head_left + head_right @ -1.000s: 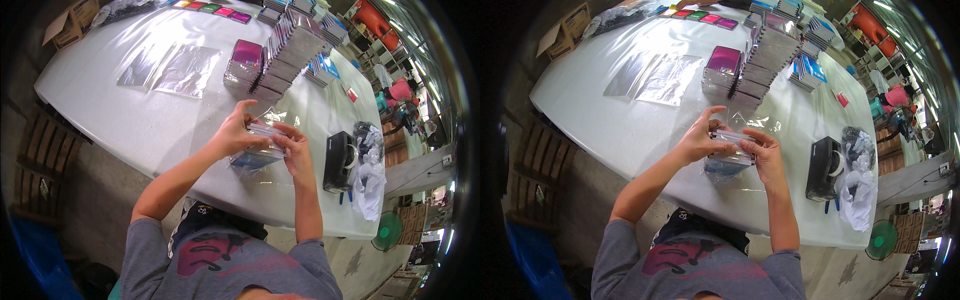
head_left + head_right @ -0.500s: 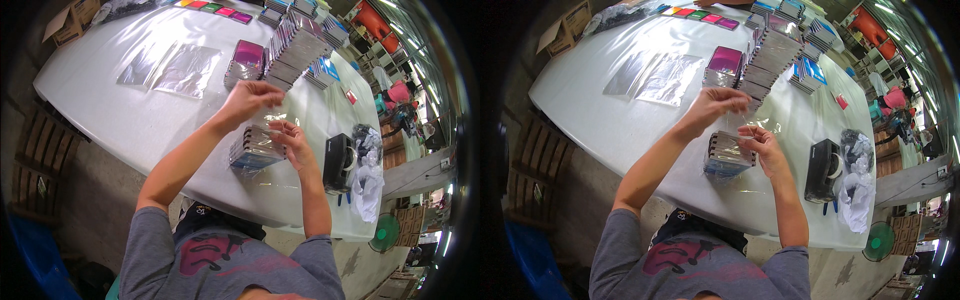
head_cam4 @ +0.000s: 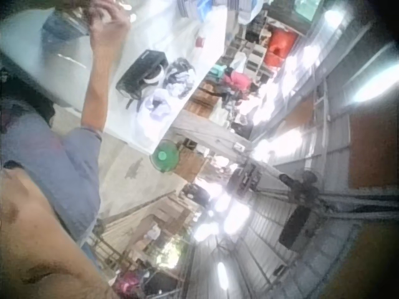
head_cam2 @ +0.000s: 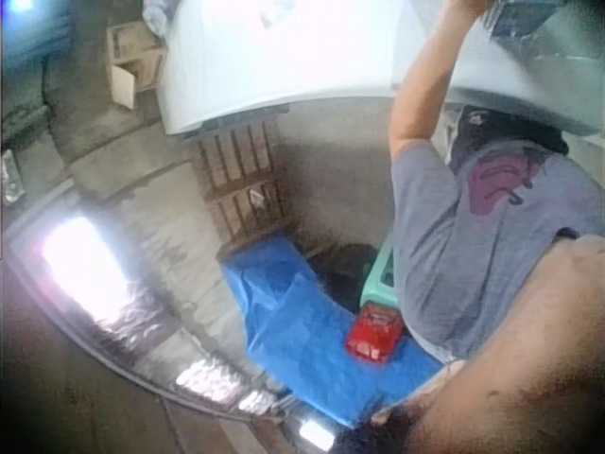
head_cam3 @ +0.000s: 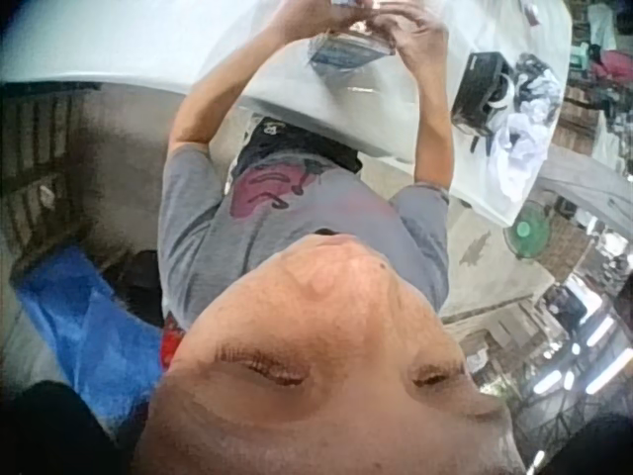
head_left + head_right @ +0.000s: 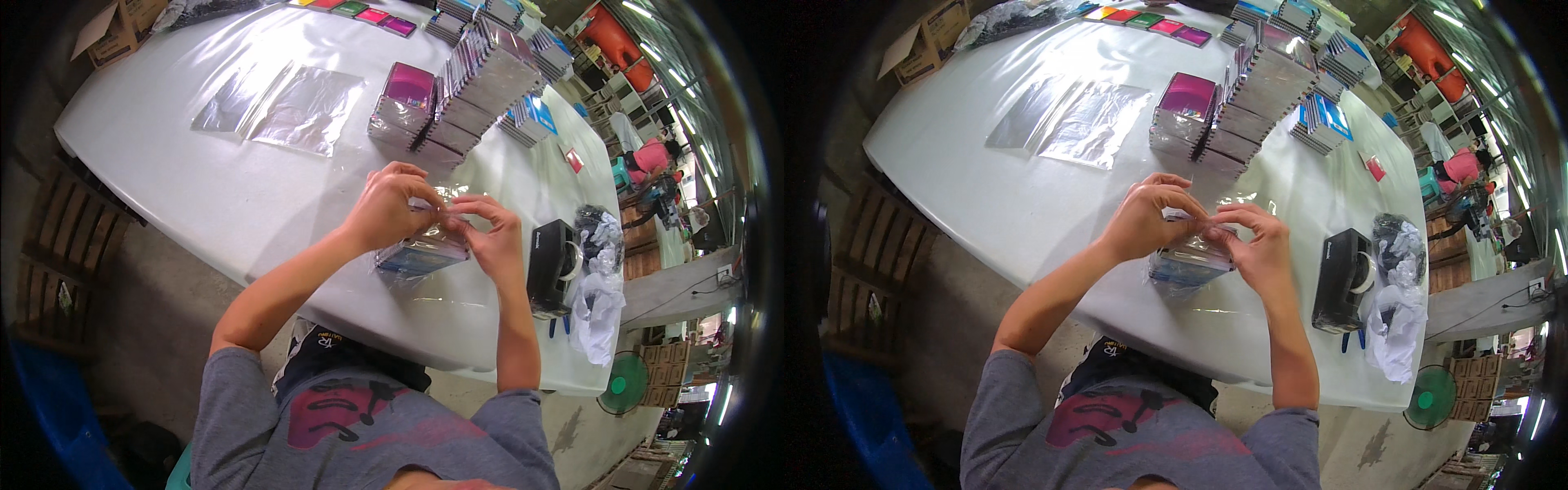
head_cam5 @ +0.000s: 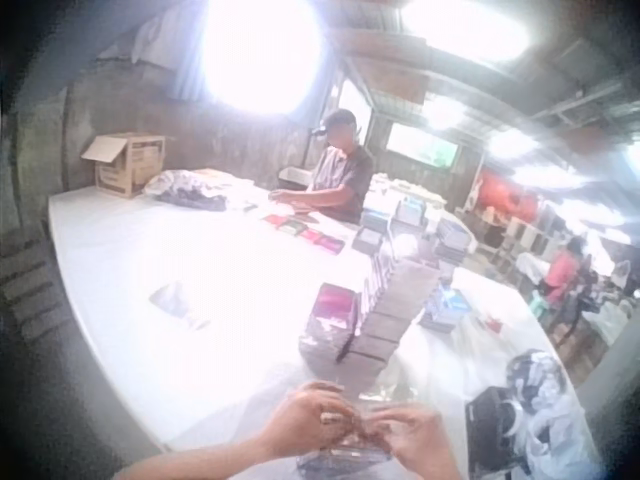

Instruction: The person wraps spiral-bound notebooks in clear plastic bags at a white table. They place a notebook into a bag, smooth the plastic, and seal it with tape from a dispenser, then stack the finished package and repeat the process with different colored notebooks.

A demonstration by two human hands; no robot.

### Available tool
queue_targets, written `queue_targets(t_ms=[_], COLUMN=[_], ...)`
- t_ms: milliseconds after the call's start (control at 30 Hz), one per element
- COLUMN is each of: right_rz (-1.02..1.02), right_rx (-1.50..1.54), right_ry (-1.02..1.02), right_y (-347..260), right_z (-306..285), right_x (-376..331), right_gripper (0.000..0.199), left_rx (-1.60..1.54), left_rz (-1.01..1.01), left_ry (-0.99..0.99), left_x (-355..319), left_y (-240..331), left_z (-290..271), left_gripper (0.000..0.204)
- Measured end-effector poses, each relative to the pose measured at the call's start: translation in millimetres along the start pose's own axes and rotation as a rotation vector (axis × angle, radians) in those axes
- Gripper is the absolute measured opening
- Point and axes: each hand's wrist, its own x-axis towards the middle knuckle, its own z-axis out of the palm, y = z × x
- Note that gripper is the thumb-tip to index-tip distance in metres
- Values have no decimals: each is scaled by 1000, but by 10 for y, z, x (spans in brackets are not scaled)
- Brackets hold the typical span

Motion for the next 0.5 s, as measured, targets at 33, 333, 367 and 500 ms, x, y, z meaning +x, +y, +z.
queue_targets(t_ms=[33, 333, 367, 500], right_rz=[-76, -317, -349, -378], right_rx=[-115, -826, -900, -1047], right_ry=[30, 146, 158, -4], right_y=[-17, -390, -430, -507], right_z=[-4, 96, 101, 79], right_x=[-10, -214, -262, -541], right_gripper=[14, 15, 16, 24], left_rx=[78, 270, 297, 475], left_rz=[19, 98, 106, 181], left_ry=[-4, -180, -188, -195], left_x=[-32, -263, -292, -398], left_y=[40, 360, 354, 284], left_z=[16, -161, -135, -39], left_gripper=[32, 89, 86, 59])
